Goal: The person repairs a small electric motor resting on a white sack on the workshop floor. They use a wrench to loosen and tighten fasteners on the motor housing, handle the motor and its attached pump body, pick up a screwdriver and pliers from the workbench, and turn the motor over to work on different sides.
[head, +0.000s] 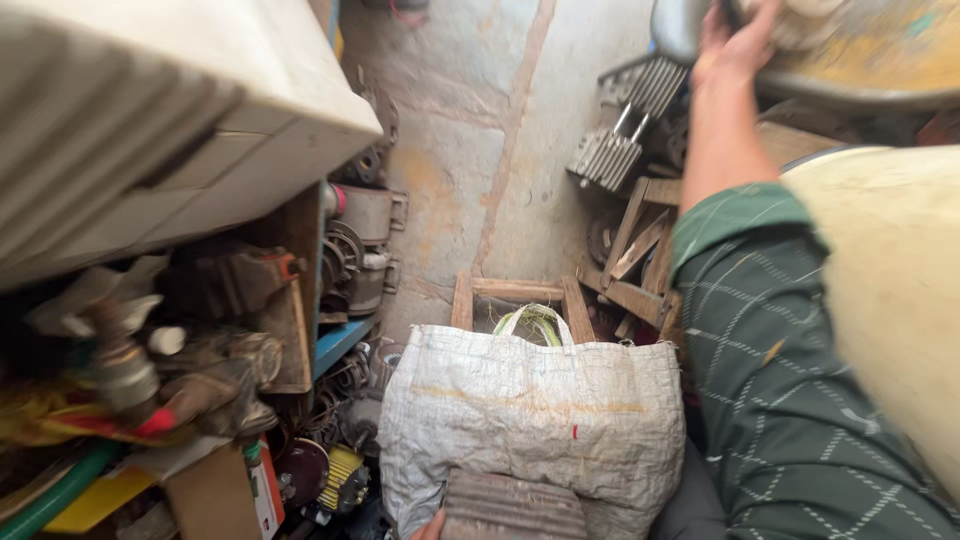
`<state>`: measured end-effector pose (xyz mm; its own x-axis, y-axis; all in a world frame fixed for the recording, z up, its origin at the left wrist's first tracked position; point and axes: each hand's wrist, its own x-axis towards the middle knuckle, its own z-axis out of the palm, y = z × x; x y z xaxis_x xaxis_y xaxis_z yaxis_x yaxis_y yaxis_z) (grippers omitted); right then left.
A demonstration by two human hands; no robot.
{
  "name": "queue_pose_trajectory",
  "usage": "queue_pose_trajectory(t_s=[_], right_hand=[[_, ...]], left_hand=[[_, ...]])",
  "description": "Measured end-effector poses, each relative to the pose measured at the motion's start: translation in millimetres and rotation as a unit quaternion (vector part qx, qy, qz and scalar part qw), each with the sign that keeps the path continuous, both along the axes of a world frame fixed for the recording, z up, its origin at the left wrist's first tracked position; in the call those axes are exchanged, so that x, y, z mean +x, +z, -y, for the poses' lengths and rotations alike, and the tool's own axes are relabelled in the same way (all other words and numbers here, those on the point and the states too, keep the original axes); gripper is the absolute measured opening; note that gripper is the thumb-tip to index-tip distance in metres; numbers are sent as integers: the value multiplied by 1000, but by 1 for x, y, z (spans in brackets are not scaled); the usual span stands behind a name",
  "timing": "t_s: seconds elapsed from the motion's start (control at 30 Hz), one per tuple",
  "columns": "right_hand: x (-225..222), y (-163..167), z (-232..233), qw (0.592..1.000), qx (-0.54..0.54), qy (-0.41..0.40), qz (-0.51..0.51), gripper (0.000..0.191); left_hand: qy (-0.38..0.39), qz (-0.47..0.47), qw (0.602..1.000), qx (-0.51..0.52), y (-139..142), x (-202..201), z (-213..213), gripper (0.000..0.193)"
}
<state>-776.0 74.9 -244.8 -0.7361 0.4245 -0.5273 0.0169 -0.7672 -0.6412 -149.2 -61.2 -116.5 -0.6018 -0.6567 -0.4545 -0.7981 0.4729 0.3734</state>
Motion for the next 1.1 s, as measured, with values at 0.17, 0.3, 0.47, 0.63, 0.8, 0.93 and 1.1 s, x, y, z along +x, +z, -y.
queue_pose_trajectory(t_s=[0.17,0.3,0.47,0.63,0.8,0.93,1.1], right_hand=[[57,49,31,989,46,-7,140,66],[117,90,62,988,33,120,96,63],[212,158,93,943,-32,312,112,57],[336,235,72,882,-59,464,55,68],[504,337,-39,857,-108,503,0,64],[676,387,-139,908,-163,385,-36,64],[850,409,-201,978,-21,207,-17,65]], left_hand=[[-3,1,1000,14,25,2,0,65],[3,-48,999,-11,54,13,-6,61],[1,-69,998,3,76,15,-5,58],[10,-107,994,-2,82,21,-6,61],[-30,-153,987,-50,81,39,-9,69],[-83,-131,988,-14,73,55,1,76],[-88,-171,981,-5,83,81,7,78]])
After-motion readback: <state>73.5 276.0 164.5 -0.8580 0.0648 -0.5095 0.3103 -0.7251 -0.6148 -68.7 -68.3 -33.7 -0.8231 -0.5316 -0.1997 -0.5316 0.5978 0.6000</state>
